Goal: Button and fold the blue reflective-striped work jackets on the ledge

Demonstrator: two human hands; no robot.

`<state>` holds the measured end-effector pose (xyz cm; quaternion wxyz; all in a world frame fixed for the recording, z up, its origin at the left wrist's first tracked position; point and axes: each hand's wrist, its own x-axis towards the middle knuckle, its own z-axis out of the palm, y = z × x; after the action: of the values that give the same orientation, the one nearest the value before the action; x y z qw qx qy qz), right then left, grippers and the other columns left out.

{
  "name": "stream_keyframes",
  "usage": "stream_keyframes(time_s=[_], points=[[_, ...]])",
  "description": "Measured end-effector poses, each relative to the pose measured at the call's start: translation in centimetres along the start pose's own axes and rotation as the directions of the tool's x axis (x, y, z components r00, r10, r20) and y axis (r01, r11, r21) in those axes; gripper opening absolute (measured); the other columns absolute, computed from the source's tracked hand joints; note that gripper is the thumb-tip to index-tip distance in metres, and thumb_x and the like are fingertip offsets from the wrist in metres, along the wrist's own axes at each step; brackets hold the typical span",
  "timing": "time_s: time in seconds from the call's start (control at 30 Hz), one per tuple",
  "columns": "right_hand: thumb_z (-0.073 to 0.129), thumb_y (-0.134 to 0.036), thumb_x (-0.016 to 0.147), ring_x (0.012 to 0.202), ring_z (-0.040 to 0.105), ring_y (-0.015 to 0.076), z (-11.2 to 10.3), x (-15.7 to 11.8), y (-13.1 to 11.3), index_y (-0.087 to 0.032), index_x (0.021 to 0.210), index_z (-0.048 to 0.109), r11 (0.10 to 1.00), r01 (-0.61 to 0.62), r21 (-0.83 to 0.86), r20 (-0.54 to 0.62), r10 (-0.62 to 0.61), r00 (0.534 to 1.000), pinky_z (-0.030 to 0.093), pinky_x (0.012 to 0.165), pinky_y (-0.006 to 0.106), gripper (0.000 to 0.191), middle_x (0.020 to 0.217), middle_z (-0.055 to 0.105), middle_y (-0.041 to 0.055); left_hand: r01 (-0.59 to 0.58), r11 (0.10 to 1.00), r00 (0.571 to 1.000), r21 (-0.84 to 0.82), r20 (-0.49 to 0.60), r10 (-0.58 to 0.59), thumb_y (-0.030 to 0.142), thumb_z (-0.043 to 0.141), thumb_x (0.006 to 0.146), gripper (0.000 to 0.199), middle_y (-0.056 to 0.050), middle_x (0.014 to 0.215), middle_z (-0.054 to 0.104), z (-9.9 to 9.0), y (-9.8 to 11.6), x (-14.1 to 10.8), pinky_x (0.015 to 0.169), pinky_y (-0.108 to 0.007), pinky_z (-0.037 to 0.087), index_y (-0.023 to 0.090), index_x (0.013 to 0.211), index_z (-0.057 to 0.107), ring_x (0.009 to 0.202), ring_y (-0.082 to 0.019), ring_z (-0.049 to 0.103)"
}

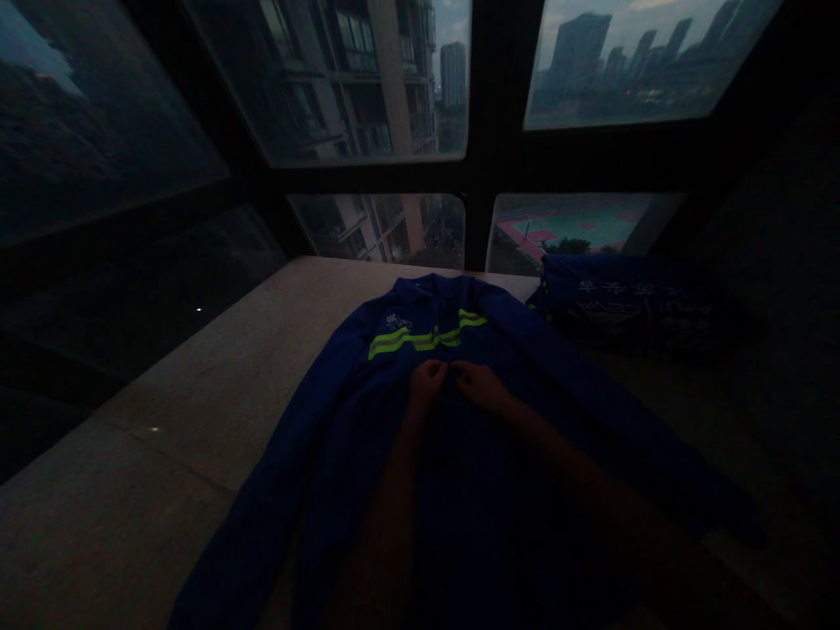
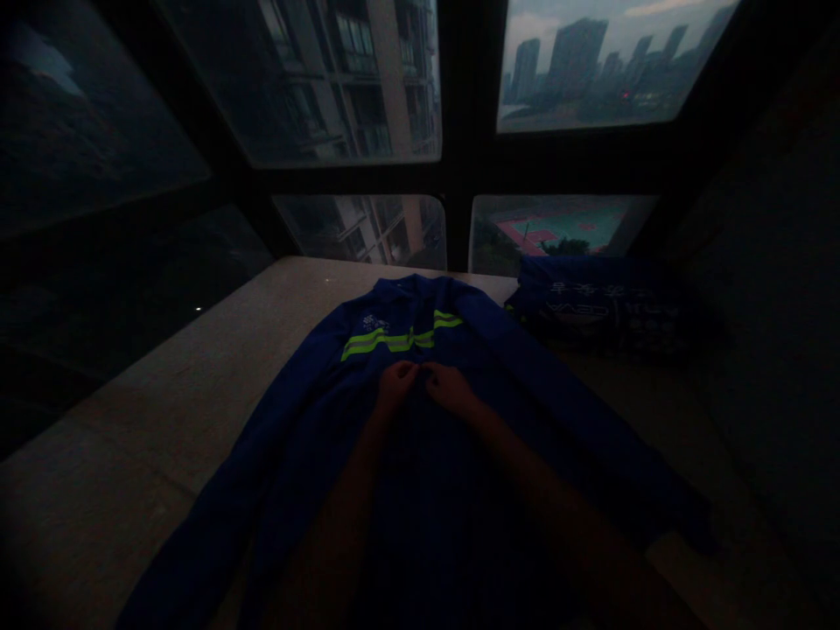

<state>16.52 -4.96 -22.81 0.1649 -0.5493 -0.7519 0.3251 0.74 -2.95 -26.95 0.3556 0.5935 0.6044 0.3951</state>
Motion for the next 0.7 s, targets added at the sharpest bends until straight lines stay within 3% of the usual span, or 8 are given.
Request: stream_keyframes(time_s=[0.23,0.4,0.5,0.7], points=[[0.048,-0.019,0.090,0.089,0.069,0.0144,0.2,0.3,-0.2,-0.019,0.132,0.056,0.994,-0.068,-0.080,-0.017,0.067,0.998,0.046,0.072,0.020,0.043,0.102,0.075,0.0043,-0.008,0.999,1.000,0.052,-0.003,0.008,0.023,0.065,0.079,0.013,-0.007,0.087,0.075,0.2,-0.4,-0.1,0.076,-0.028,0.054,0.015,0.088,0.069,0.084,-0.019,0.071],[0.049,-0.028,0.092,0.097,0.069,0.0251,-0.6,1.4,-1.1,-0.018,0.116,0.064,0.954,-0.161,-0.252,-0.089,0.143,0.986,0.048,0.081,0.032,0.030,0.106,0.072,0.0141,-0.017,0.994,1.000,0.107,-0.012,0.019,0.022,0.068,0.077,0.011,-0.004,0.082,0.074,0.3,-0.3,-0.3,0.075,-0.029,0.054,0.017,0.087,0.069,0.079,-0.018,0.070],[0.046,-0.025,0.093,0.102,0.067,0.0293,-1.2,2.9,-1.9,-0.014,0.115,0.062,0.922,-0.211,-0.324,-0.168,0.164,0.972,0.047,0.087,0.039,0.029,0.108,0.069,0.0202,-0.030,0.992,0.999,0.126,-0.011,0.032,0.020,0.067,0.077,0.012,-0.004,0.083,0.074,0.4,-0.2,-0.6,0.074,-0.029,0.053,0.018,0.089,0.069,0.079,-0.018,0.070],[0.049,-0.023,0.092,0.114,0.062,0.0279,-2.1,7.5,-2.3,-0.016,0.113,0.065,0.925,-0.205,-0.319,-0.220,0.138,0.966,0.046,0.093,0.038,0.028,0.118,0.066,0.0197,-0.068,0.986,0.998,0.152,0.001,0.069,0.019,0.065,0.078,0.011,-0.003,0.084,0.074,0.3,-0.2,-0.9,0.074,-0.028,0.053,0.019,0.088,0.069,0.080,-0.017,0.070]])
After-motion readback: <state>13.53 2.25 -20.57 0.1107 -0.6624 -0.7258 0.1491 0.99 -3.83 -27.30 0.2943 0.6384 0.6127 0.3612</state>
